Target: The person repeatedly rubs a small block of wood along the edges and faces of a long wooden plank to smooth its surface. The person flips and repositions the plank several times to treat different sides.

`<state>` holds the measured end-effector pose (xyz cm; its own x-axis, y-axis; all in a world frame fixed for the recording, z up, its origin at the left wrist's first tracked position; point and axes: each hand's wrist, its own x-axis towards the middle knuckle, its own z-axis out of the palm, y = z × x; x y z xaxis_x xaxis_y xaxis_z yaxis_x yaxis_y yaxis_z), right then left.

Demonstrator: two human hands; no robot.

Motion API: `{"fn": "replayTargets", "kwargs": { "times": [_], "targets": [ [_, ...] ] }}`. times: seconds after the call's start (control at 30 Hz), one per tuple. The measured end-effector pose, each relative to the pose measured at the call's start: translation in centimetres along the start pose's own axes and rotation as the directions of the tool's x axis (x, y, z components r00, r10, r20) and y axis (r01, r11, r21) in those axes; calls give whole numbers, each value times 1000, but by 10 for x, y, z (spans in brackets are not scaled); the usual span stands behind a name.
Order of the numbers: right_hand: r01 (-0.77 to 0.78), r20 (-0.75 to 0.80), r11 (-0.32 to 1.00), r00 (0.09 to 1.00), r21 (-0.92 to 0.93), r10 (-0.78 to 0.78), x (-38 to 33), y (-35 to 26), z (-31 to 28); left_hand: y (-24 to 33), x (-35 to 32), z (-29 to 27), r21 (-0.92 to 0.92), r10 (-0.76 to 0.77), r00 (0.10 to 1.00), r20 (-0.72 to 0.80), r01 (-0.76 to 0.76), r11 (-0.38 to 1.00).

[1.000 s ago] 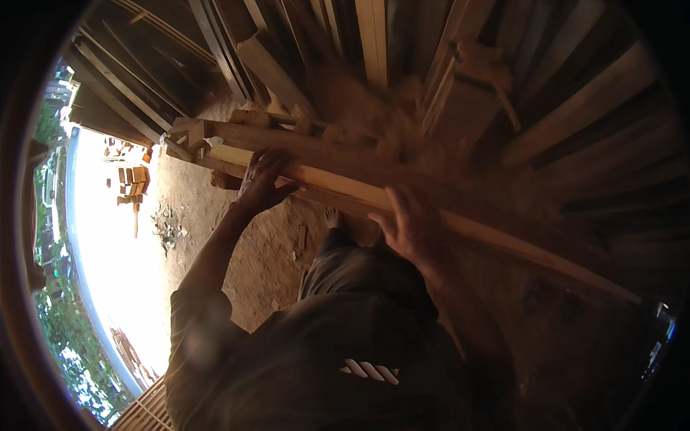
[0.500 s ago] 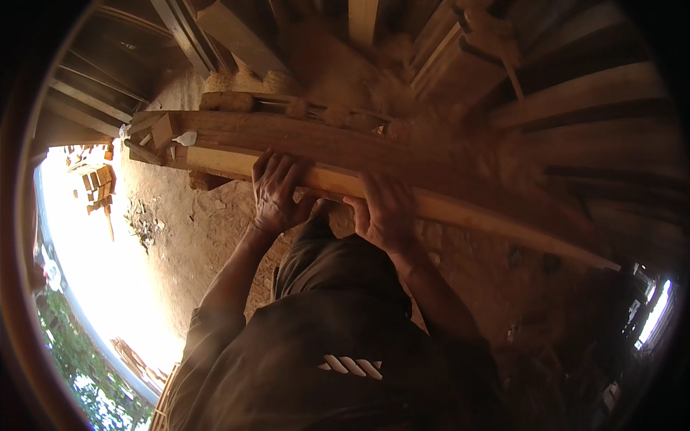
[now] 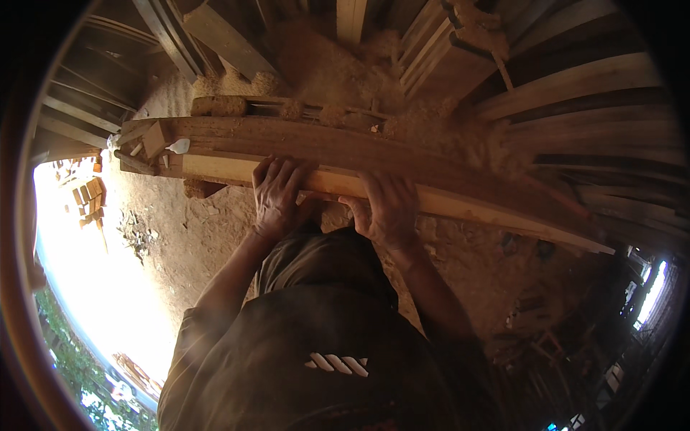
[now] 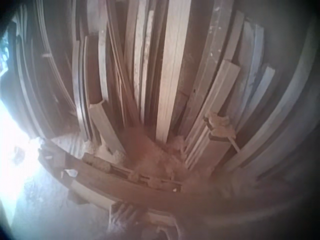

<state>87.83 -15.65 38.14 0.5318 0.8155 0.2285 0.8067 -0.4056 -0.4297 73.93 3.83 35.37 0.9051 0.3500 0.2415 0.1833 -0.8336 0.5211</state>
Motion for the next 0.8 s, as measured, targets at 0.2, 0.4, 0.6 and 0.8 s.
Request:
{"fn": "replayTargets", "kwargs": {
  "times": [0.2,0.4,0.6,0.8],
  "targets": [
    [-42,-22,999,999,-6,42,-1,-3,4,0,2,1,-39,-9,1000,-12,9,999],
    [-19,-19,1000,1000,6,19,-2,-1,2,-1,-1,2,-26,2,1000,-23,-3,1000],
    [-52,-81,999,995,8,53,-6,-6,8,3,1,3,-32,1,999,-45,-2,999],
    [-52,-97,998,994,32,55,-7,-3,10,3,16,-13,-52,46,992,114,-40,998]
  ]
}}
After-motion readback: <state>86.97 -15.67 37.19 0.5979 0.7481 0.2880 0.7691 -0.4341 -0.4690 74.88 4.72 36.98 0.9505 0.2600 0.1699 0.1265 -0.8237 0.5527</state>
